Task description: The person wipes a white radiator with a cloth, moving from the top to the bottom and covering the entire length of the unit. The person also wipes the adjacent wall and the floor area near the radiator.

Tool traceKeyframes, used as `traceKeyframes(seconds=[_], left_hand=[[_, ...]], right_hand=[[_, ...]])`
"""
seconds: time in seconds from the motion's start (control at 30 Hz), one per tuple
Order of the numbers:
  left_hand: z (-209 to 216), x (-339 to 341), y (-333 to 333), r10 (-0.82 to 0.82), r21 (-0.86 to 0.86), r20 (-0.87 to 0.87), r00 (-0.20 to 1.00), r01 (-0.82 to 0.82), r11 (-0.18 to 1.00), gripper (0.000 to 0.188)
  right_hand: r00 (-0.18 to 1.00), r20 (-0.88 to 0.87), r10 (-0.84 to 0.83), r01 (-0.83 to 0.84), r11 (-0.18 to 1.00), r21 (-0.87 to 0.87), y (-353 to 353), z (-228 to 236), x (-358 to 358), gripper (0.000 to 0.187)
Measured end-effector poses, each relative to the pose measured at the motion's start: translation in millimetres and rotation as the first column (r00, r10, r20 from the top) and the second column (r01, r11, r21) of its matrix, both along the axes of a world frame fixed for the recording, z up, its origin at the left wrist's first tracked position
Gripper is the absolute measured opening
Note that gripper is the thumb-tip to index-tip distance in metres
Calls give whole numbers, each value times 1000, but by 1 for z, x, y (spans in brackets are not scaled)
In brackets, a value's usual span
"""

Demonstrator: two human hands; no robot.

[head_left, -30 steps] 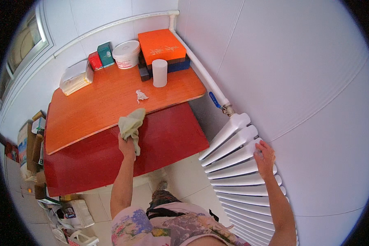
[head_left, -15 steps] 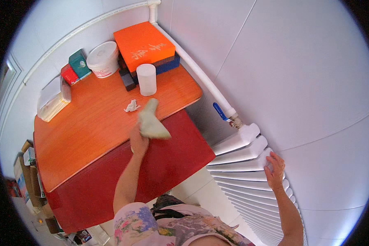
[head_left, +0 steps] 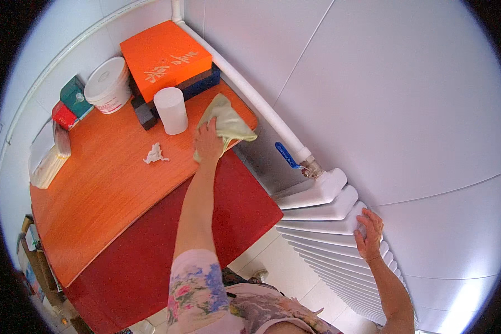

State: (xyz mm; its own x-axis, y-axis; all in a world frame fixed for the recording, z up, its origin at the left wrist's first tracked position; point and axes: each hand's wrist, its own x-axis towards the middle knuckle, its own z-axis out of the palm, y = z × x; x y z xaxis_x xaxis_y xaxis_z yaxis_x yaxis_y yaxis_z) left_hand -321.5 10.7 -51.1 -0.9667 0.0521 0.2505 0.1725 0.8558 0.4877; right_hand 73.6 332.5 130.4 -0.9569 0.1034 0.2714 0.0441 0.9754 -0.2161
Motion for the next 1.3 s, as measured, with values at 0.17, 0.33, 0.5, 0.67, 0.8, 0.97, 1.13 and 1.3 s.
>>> traceKeyframes(seconds=[0.17,0.33,0.5,0.67,0.8,0.97,1.13,1.3], left_hand=[[-21,12,37,-275,-4,-55,960,276,961,60],[2,123,-10,-467,43,40,883,466,884,67],[4,211,-136,-492,67,36,870,489,870,65],[6,267,-291,73,28,-291,954,-68,997,36],[2,273,-388,751,192,-374,544,-747,636,48],[-6,236,-384,572,376,-8,820,-528,761,57],[3,181,-308,210,9,-123,970,-210,978,69],[-29,146,-394,479,250,-194,856,-429,868,77]], right_hand=[[998,58,-32,33,999,-15,-2,-1,-1,39],[1000,19,-24,25,1000,-7,-1,-1,4,38],[1000,8,0,0,1000,3,5,-8,4,37],[999,39,10,-11,1000,27,9,-9,9,39],[1000,19,5,-6,996,85,9,-12,10,38],[1000,13,23,-24,993,115,15,-18,8,38],[1000,-1,23,-23,985,171,7,-16,7,36],[1000,19,12,-16,979,201,3,-16,7,35]])
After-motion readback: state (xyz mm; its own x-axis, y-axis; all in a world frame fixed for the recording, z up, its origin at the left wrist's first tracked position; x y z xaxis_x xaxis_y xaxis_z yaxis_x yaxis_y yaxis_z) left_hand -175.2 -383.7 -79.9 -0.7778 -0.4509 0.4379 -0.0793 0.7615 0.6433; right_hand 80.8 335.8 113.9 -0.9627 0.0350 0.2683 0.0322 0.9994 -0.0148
